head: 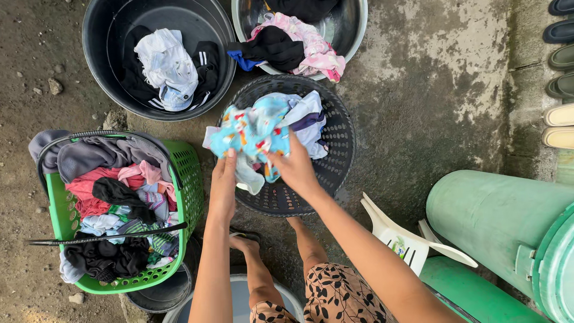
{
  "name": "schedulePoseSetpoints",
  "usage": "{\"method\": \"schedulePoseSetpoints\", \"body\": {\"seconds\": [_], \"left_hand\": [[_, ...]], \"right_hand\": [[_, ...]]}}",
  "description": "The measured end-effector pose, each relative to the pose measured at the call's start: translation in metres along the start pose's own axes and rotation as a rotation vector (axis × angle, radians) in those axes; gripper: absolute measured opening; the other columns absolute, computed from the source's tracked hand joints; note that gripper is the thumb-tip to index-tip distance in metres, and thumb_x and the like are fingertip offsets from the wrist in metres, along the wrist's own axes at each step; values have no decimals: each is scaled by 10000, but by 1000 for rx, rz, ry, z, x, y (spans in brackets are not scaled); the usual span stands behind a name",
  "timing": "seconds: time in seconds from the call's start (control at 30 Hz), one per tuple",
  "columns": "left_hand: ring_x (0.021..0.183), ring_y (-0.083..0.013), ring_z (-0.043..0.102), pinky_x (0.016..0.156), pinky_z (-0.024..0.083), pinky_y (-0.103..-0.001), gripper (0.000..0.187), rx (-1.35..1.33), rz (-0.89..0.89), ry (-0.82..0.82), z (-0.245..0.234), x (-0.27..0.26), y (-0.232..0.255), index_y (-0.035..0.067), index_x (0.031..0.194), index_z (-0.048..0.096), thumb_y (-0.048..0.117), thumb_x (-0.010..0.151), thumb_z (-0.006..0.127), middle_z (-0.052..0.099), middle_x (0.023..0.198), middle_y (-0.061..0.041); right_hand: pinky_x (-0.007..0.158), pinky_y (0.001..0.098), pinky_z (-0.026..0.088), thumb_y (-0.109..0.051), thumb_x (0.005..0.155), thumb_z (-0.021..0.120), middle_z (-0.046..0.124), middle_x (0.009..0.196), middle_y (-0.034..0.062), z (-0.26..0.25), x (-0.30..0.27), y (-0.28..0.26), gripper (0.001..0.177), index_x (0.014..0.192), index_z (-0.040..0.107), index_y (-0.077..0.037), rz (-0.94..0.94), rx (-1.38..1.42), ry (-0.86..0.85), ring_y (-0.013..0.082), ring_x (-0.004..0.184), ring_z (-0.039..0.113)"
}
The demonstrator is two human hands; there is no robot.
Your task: The person sorts items of clothing from a large pile into different plastic baskets and basins by hand.
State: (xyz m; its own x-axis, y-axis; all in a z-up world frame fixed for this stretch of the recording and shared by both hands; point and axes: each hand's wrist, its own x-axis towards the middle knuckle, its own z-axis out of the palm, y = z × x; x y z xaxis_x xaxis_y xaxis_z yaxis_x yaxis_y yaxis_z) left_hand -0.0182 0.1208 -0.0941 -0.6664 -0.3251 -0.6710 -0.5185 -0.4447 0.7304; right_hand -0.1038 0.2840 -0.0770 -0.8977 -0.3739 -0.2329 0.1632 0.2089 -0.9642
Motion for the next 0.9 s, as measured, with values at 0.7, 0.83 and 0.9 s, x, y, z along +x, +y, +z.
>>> {"method": "schedulePoseSetpoints", "body": {"seconds": [0.7, 0.83, 0.9], "left_hand": [[1072, -348, 660, 919, 502, -420, 322, 842, -100, -149, 21, 48, -148, 205, 1209, 701, 219, 887, 717, 698, 1129, -179], [1056, -355, 698, 924, 533, -427, 305, 694, 26, -30, 19, 32, -145, 137, 1205, 699, 210, 910, 663, 728, 1141, -175], [1036, -353, 710, 918, 543, -426, 270, 622, 128, 115, -2, 18, -126, 120, 1181, 701, 170, 923, 639, 725, 1158, -166]], "right_hand": [[877, 397, 545, -271, 997, 652, 619, 1355, 21, -159, 156, 57, 432, 1383, 496, -157, 270, 57, 111, 179, 1160, 659], [838, 394, 556, -259, 1003, 617, 651, 1280, 53, -115, 134, 69, 299, 1268, 593, -123, 313, 28, -27, 207, 1094, 701], [799, 365, 559, -191, 954, 595, 703, 1172, 55, -74, 109, 80, 240, 1180, 636, -120, 371, 3, -133, 191, 1010, 719]]}}
